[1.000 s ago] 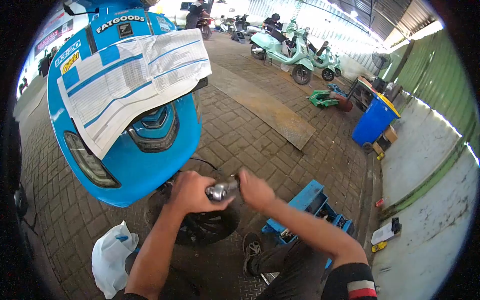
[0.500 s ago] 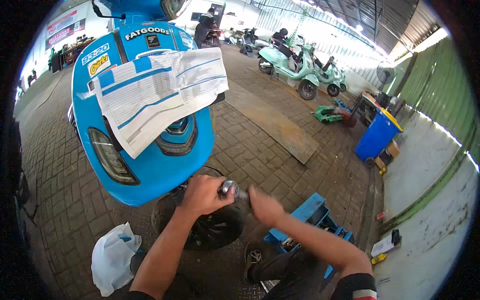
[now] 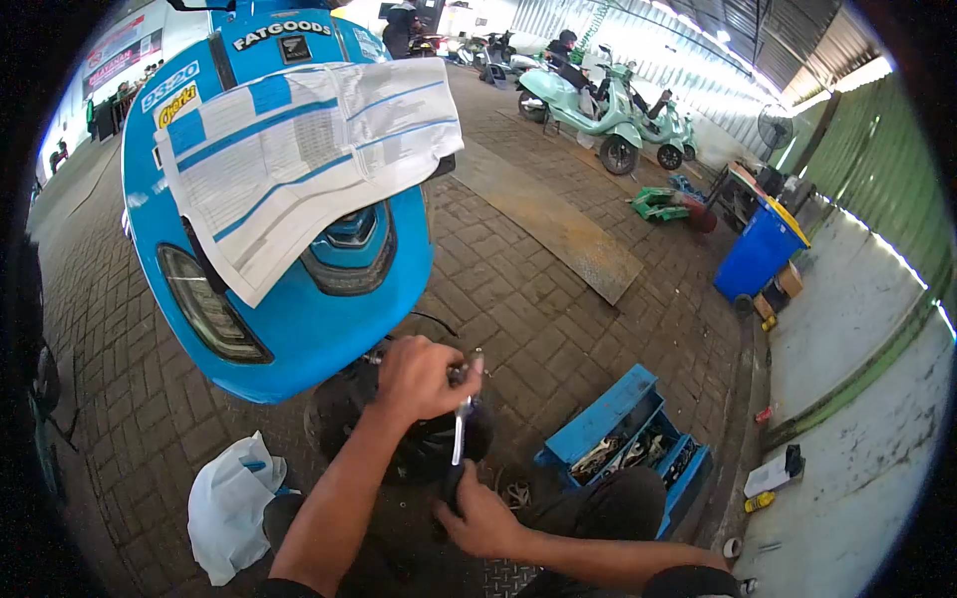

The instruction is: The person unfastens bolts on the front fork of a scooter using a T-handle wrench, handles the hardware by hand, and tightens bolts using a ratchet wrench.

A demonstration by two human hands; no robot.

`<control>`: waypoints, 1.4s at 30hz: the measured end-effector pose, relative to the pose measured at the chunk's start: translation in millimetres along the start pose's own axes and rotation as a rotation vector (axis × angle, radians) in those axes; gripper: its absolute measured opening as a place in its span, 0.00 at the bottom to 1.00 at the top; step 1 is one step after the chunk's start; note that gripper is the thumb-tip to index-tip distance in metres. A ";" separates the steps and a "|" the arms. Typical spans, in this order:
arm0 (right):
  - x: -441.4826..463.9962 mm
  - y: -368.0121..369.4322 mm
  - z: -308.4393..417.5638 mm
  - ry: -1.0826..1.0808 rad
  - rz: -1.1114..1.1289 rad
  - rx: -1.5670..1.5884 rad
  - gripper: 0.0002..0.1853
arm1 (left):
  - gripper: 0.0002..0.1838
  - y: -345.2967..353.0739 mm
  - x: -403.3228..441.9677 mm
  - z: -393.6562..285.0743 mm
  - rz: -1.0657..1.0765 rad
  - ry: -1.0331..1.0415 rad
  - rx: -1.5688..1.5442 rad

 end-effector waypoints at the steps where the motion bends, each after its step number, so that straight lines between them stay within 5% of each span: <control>1: -2.7 -7.3 9.2 -0.065 0.045 0.158 0.51 | 0.26 1.5 -2.1 -0.7 0.010 -0.012 0.000; 2: -2.8 -8.9 14.7 -0.142 0.095 0.318 0.53 | 0.27 -1.3 -2.5 -0.6 -0.031 0.031 -0.005; 4: 18.8 -5.7 -27.1 -0.188 0.210 0.061 0.55 | 0.28 -10.1 -5.3 -1.2 -0.077 0.068 0.009; 8: 87.2 -69.7 -61.0 -0.007 -0.060 -0.378 0.31 | 0.25 -16.7 -5.9 -8.4 0.021 0.107 0.027; 10: 156.1 -104.7 -103.8 -0.302 -0.407 -0.604 0.20 | 0.25 -13.6 -4.9 -7.0 -0.016 0.109 0.024; 12: 178.5 -140.4 -70.1 -0.718 -0.774 -0.744 0.18 | 0.25 -13.2 -2.8 -6.7 -0.044 0.105 0.021; 13: 173.6 -132.1 -70.7 -0.714 -0.774 -0.738 0.18 | 0.25 -12.9 -2.6 -5.9 -0.070 0.095 0.014; 16: 119.7 -75.2 -68.7 -0.025 -0.214 -0.556 0.24 | 0.25 -9.4 2.3 -2.0 -0.054 0.099 0.019; 18: 40.3 -20.3 -33.0 -0.014 0.168 -0.248 0.50 | 0.28 -6.2 3.5 0.7 0.006 0.076 0.036; 20: 3.5 13.8 -14.8 -0.364 0.058 0.219 0.54 | 0.28 -9.8 0.3 -1.7 0.131 0.072 0.094; 22: 6.6 -10.6 -14.8 -0.323 0.137 0.237 0.53 | 0.28 -16.6 -0.9 -3.5 0.096 0.041 -0.004; 27: 79.7 -89.4 -41.4 0.060 0.183 -0.481 0.38 | 0.24 -10.6 2.7 -0.1 -0.061 0.106 -0.074; 31: 185.0 -143.4 -79.0 -0.559 -0.623 -0.824 0.13 | 0.24 -12.6 3.9 -1.9 -0.099 0.138 0.022; 32: 186.6 -141.1 -78.1 -0.563 -0.620 -0.820 0.13 | 0.25 -13.6 3.6 -2.4 -0.086 0.112 0.038; 34: 189.7 -131.9 -80.0 -0.486 -0.557 -0.727 0.11 | 0.25 -13.6 5.4 -1.8 -0.087 0.107 0.013; 37: 109.6 -80.9 -77.9 -0.120 -0.037 -0.783 0.38 | 0.25 -11.9 1.5 -0.7 -0.064 0.108 -0.003; 38: 68.5 -58.8 -36.5 0.111 0.123 -0.549 0.43 | 0.25 -12.6 1.0 0.1 -0.028 0.121 0.021; 40: 7.2 -35.7 3.7 -0.133 0.239 -0.157 0.46 | 0.26 -14.6 0.7 -2.0 0.004 0.112 0.041; 42: 8.1 -43.7 5.8 -0.126 0.313 -0.055 0.47 | 0.27 -16.6 -1.7 -2.0 -0.007 0.053 -0.076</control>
Point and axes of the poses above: each hand's wrist, its own x-axis towards the middle knuckle, its own y-axis out of the palm, z = x × y, the point moved 1 cm from there along x, towards the middle knuckle, and after that the axes turned 2 degrees about -y, right-handed, at the moved point
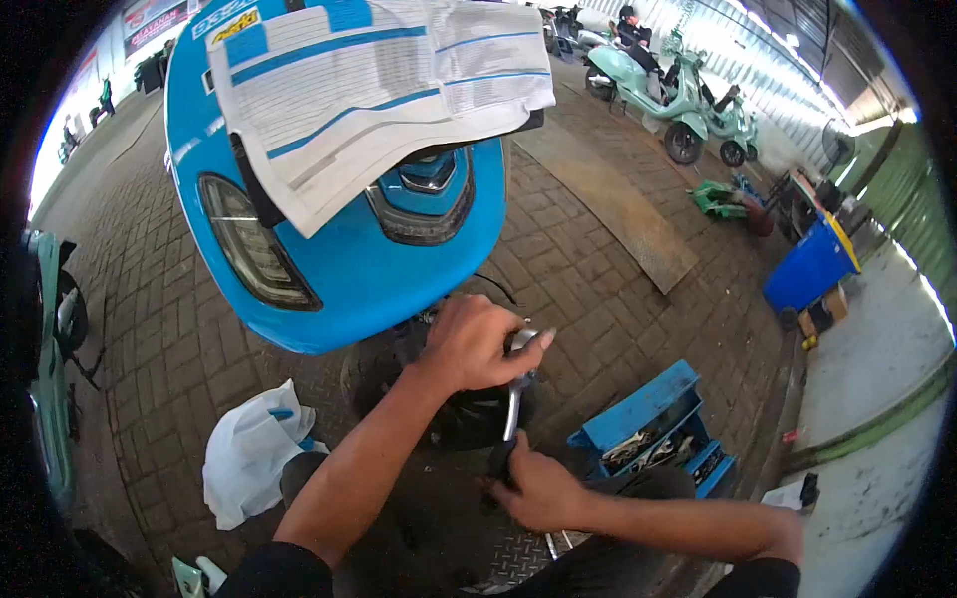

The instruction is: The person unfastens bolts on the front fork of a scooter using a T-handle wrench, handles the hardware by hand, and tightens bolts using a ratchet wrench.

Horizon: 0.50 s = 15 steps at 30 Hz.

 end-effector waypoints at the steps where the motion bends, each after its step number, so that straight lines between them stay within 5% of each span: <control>1: 5.2 -13.2 -2.5 -0.027 0.052 0.063 0.47 | 0.27 0.8 2.4 1.8 0.007 0.002 0.008; 3: 22.1 -28.1 -31.1 -0.004 -0.020 -0.161 0.46 | 0.28 4.8 4.1 2.9 -0.036 0.014 -0.012; 5: 53.0 -67.2 -65.4 0.202 -0.080 -0.487 0.36 | 0.27 2.6 4.7 0.9 -0.020 0.035 0.017; 7: 91.3 -119.9 -84.4 0.145 -0.337 -0.725 0.25 | 0.27 3.1 6.6 -0.6 -0.002 0.057 0.048; 9: 124.3 -150.3 -102.9 -0.342 -0.855 -0.931 0.15 | 0.26 5.4 7.4 1.0 -0.035 0.086 0.066; 12: 132.7 -137.0 -95.1 -0.168 -0.767 -0.771 0.16 | 0.25 4.9 9.0 3.8 -0.096 0.026 0.008; 13: 116.8 -121.2 -87.9 0.099 -0.552 -0.639 0.22 | 0.25 5.8 4.9 3.8 -0.088 0.026 0.005; 15: 87.9 -59.9 -127.1 -0.001 -0.420 -0.799 0.29 | 0.24 5.4 -1.6 3.3 0.031 0.090 0.109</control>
Point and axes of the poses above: each hand's wrist, its own x-axis towards the middle knuckle, its own y-axis out of the palm, z = x × y, the point moved 1 cm from there along x, towards the middle knuckle, and after that the axes turned 2 degrees about -y, right-handed, at the moved point
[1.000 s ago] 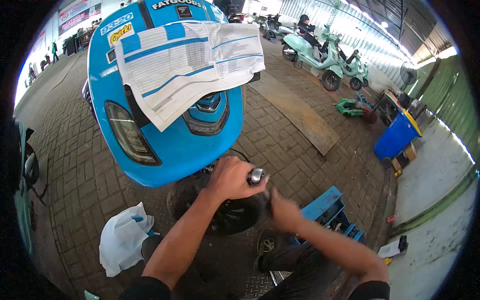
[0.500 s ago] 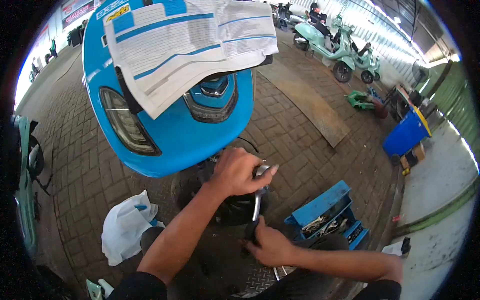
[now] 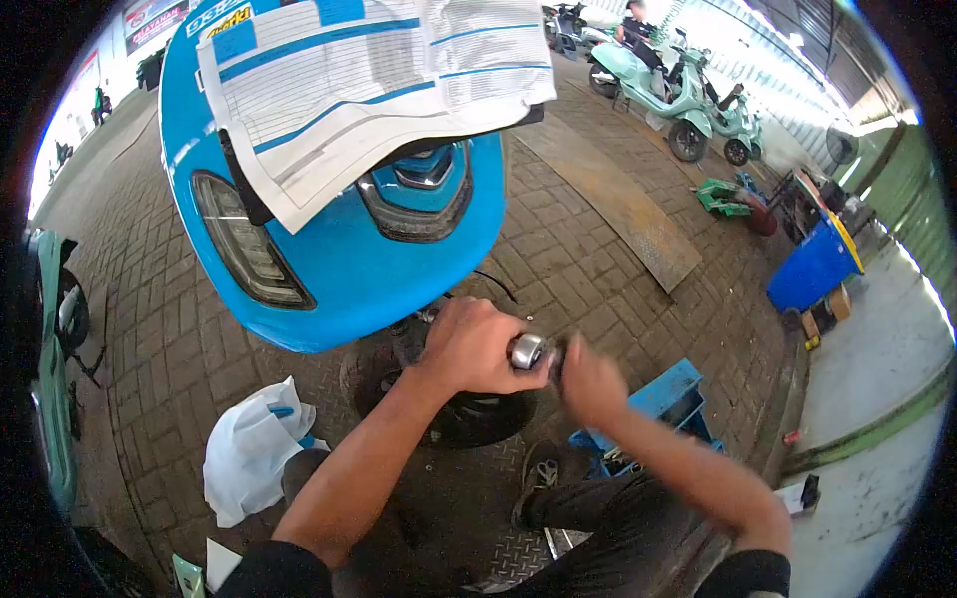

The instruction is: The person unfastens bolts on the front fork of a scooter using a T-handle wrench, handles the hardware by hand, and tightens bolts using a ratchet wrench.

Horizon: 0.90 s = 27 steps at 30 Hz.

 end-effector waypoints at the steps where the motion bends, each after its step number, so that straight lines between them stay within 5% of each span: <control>1: -35.1 -34.2 48.2 0.070 0.073 0.187 0.32 | 0.24 -1.5 -0.1 0.4 -0.004 -0.012 0.000; 4: -76.0 -68.0 109.8 0.177 0.305 0.656 0.36 | 0.25 -2.1 1.4 -2.2 0.005 -0.054 -0.045; 7: -67.4 -60.4 94.7 0.126 0.257 0.928 0.35 | 0.26 -7.0 1.8 -2.4 -0.054 -0.089 -0.113; 9: -46.4 -33.1 68.2 -0.160 -0.042 1.026 0.36 | 0.26 -6.3 2.2 -3.6 -0.072 -0.061 -0.074; 13: 38.9 -55.1 -13.7 0.145 -0.159 0.528 0.21 | 0.26 0.6 3.0 -1.3 -0.166 0.073 -0.083; 15: 82.2 -65.4 -32.4 -0.041 -0.412 0.383 0.17 | 0.26 -5.4 8.0 -1.5 -0.157 -0.009 -0.118; 19: 107.6 -48.0 -37.5 -0.160 -0.423 0.458 0.15 | 0.25 0.2 9.7 2.4 -0.103 -0.071 -0.106; 24: 9.1 9.0 45.0 0.286 -0.516 0.927 0.11 | 0.28 -1.0 5.0 1.5 -0.070 -0.025 -0.042; 27: -76.5 6.4 149.8 0.678 -0.038 1.458 0.07 | 0.31 5.3 8.2 2.7 -0.016 -0.036 0.055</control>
Point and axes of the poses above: each hand's wrist, its own x-axis towards the middle knuckle, its own y-axis out of the palm, z = x × y, the point moved 1 cm from there along x, towards the middle knuckle, and after that the axes turned 2 degrees about -y, right-handed, at the moved point
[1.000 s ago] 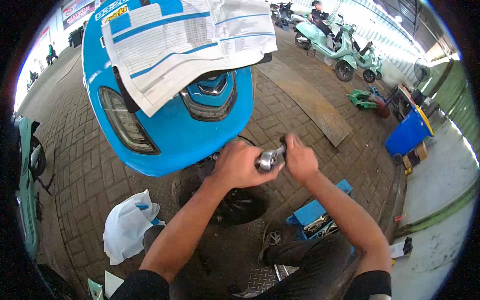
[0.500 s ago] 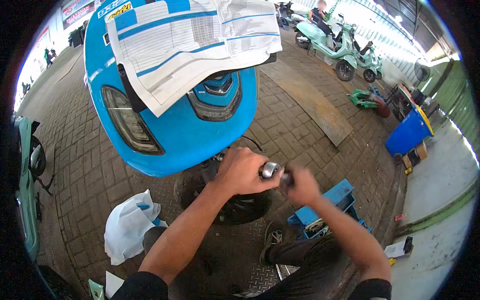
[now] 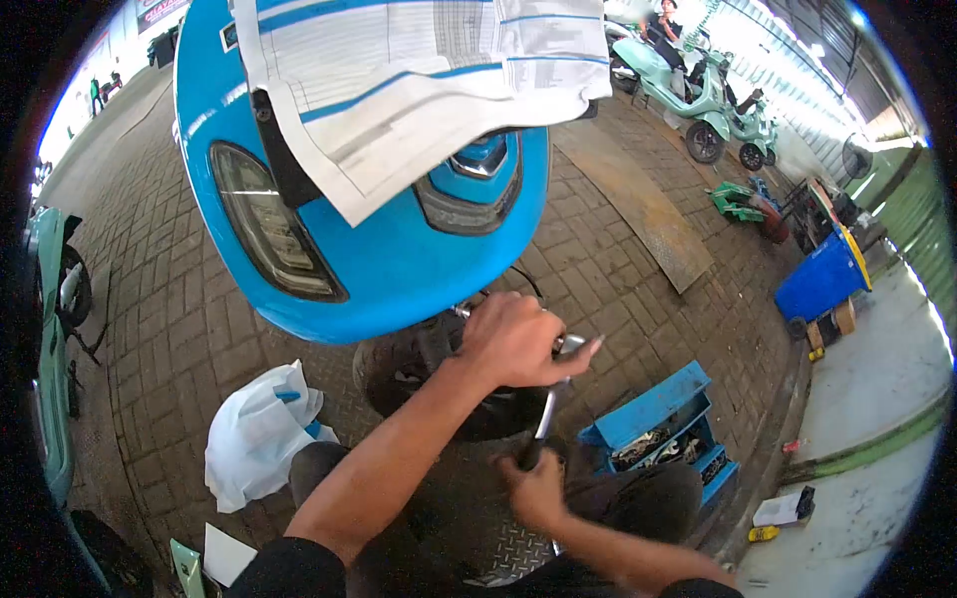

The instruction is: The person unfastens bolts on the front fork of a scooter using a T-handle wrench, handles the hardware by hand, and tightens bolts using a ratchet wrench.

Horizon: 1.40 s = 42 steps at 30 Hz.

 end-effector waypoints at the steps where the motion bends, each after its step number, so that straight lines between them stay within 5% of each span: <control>1: -25.7 14.0 16.1 0.160 0.024 0.182 0.08 | 0.31 -1.0 -1.0 -0.2 -0.022 -0.012 -0.048; 4: 2.5 -9.2 31.9 0.200 -0.081 -0.041 0.09 | 0.31 -1.9 -3.2 1.2 -0.078 0.017 -0.121; 8: 183.1 -121.4 22.2 -0.833 0.021 -0.788 0.13 | 0.29 -6.6 -2.3 -0.3 -0.108 0.029 -0.114; 10: 193.6 -119.4 119.1 -0.859 0.111 -0.893 0.15 | 0.28 -8.6 -0.9 -0.6 -0.099 0.036 -0.099; 13: 211.0 -104.4 131.9 -0.888 0.103 -0.804 0.16 | 0.27 -3.9 -0.4 1.8 -0.085 0.021 -0.152; 14: 224.1 -104.5 81.3 -0.959 -0.032 -0.675 0.16 | 0.29 -1.4 0.3 2.7 -0.089 0.034 -0.130; 16: 159.3 -83.0 47.2 -0.697 0.078 -0.498 0.14 | 0.30 0.7 0.7 2.8 -0.098 0.024 -0.118; 18: 73.8 -30.5 11.9 -0.485 -0.116 -0.332 0.07 | 0.34 -4.8 -4.1 -0.3 0.032 -0.007 -0.060; 21: -17.7 3.7 19.7 0.255 0.139 0.266 0.08 | 0.37 -11.6 -4.7 -3.7 0.058 -0.039 -0.075; 22: -14.8 3.3 22.2 0.265 0.142 0.280 0.08 | 0.37 -13.1 -3.2 -2.7 0.096 -0.060 -0.117; 24: 3.6 -21.5 30.7 0.136 0.137 -0.081 0.12 | 0.36 -8.0 -2.5 0.3 0.065 -0.050 -0.107; 28: 183.0 -125.4 11.6 -0.973 0.053 -0.808 0.15 | 0.33 -7.2 -2.1 0.4 -0.036 0.004 -0.109; 33: 202.2 -103.7 125.4 -0.816 0.114 -0.876 0.13 | 0.31 -10.5 -1.1 -0.3 0.014 -0.027 -0.104; 37: 158.6 -91.6 20.8 -0.645 0.160 -0.366 0.12 | 0.32 -10.5 -7.3 -0.8 0.038 -0.050 -0.084; 39: 80.8 -56.4 -15.5 -0.640 -0.042 -0.516 0.22 | 0.34 -11.4 -9.7 -2.3 0.093 -0.041 -0.060; 40: 40.2 -42.3 -44.2 -0.361 0.026 -0.391 0.25 | 0.34 -13.9 -7.4 -0.5 0.087 -0.040 -0.052; 42: -21.4 0.0 27.3 0.212 0.144 0.075 0.24 | 0.34 -14.5 -9.4 -0.3 0.017 -0.039 -0.117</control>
Point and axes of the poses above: each hand's wrist, its own x-axis towards the middle knuckle, its own y-axis out of the palm, z = x × y, the point moved 1 cm from there along x, towards the middle knuckle, and after that the axes turned 2 degrees about -y, right-handed, at the moved point
